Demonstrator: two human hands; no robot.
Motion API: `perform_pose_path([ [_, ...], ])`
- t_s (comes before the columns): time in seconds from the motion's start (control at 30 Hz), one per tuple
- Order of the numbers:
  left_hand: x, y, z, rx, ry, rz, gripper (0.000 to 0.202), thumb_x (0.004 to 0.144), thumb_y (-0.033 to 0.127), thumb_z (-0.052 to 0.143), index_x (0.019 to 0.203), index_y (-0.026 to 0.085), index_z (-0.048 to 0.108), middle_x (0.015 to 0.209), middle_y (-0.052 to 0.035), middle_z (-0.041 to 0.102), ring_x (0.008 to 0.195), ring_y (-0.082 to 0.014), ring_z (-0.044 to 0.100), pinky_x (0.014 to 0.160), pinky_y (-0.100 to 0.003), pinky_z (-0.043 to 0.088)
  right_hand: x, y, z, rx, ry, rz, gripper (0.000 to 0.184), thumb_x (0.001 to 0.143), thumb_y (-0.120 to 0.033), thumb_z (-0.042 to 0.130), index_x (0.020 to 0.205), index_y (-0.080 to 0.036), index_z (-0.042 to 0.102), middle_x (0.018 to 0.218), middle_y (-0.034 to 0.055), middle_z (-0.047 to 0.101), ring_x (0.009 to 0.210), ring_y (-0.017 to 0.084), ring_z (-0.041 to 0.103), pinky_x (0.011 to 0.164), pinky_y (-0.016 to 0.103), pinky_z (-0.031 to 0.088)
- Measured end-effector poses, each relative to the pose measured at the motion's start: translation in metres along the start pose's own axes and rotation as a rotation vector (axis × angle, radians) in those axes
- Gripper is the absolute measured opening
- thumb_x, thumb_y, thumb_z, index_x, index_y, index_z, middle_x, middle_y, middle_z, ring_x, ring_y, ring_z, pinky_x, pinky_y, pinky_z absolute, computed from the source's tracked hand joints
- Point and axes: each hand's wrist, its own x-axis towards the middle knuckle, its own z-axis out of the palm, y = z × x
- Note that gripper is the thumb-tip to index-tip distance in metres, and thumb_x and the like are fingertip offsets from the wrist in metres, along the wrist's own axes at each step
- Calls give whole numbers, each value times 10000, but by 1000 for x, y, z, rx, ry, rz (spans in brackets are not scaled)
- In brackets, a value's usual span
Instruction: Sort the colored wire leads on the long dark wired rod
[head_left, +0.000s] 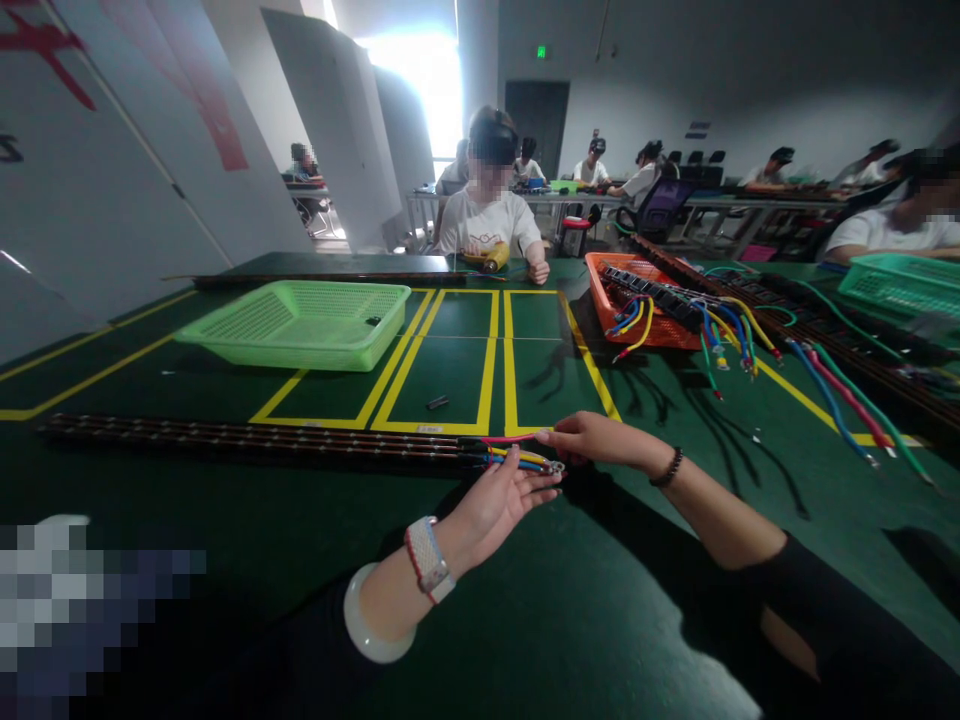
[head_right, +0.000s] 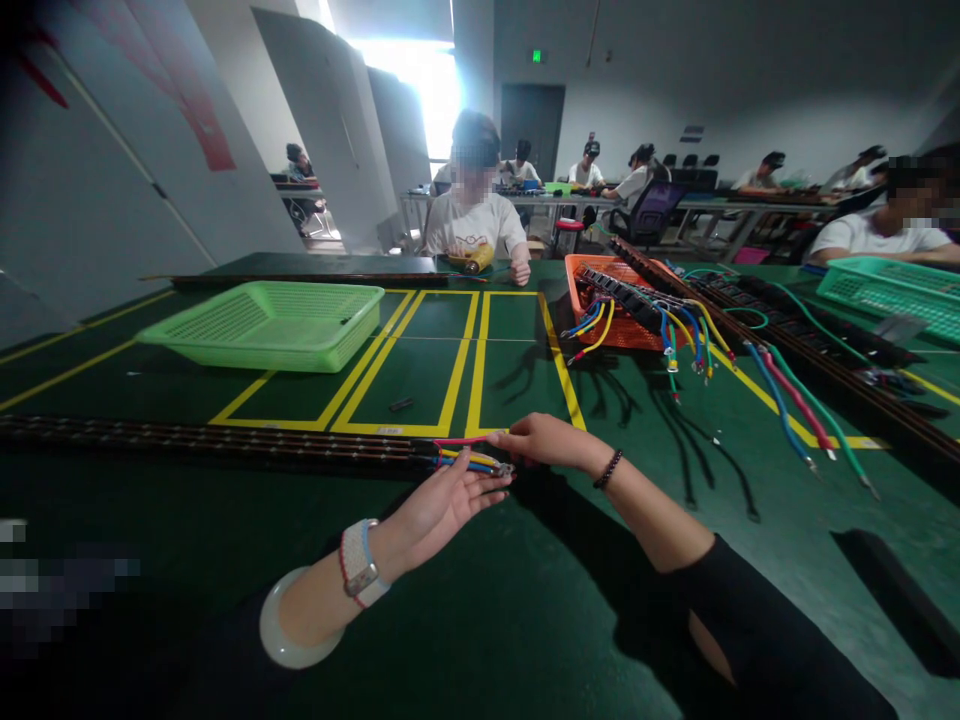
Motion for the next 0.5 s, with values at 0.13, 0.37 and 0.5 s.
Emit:
perform_pose_path([
  [0.13, -2, 2, 3, 7, -35, -8, 393, 921, 424, 433, 1064, 73, 534, 1001, -160, 653, 966, -209, 632, 969, -389, 437, -8, -7, -1, -60, -198, -58, 595, 827, -696, 434, 743, -140, 629, 601, 29, 605, 525, 103, 525, 519, 224, 380],
  [0.37, -3, 1, 3, 14, -6, 34, 246, 931, 314, 445, 985, 88, 524, 914, -145, 662, 917, -206, 637, 961, -399, 446, -5, -6, 2, -127, -71, -111, 462, 871, -546, 470, 674, -159, 629, 587, 26, 612, 506, 104, 504, 493, 235, 342],
  [0.5, -4, -1, 1, 19, -29, 56, 153, 917, 239, 470, 957, 104, 530, 895, -129, 669, 920, -209, 641, 963, -397, 447, -2, -7, 5, -230, 114, -117, 408, 886, -463, 476, 657, -170, 646, 586, 28, 618, 498, 105, 483, 488, 249, 294],
])
